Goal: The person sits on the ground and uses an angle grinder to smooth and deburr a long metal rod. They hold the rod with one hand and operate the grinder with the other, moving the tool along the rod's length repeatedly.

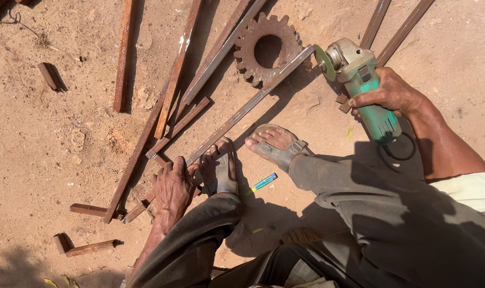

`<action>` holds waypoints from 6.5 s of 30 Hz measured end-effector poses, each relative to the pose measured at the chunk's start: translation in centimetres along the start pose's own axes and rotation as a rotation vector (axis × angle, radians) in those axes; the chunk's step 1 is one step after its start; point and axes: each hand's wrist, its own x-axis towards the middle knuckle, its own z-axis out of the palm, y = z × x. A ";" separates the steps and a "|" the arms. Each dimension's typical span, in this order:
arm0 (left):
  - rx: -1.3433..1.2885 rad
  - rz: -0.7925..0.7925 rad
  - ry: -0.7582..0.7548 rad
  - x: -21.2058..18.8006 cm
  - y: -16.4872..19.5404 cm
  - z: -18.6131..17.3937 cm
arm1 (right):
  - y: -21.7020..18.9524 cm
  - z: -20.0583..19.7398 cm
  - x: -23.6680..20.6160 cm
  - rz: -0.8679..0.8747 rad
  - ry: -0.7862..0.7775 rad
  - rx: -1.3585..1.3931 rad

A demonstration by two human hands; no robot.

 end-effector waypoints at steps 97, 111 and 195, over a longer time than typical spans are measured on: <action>-0.376 0.146 -0.177 0.5 4.5 -6.1 | -5.2 12.7 -5.6 -0.169 0.314 -0.709; -0.697 0.257 -0.266 3.2 6.3 -5.9 | -9.5 12.8 -6.2 -0.140 0.116 -0.834; -0.717 0.102 -0.444 1.7 6.4 -10.3 | -11.1 10.0 -9.1 -0.314 0.193 -0.979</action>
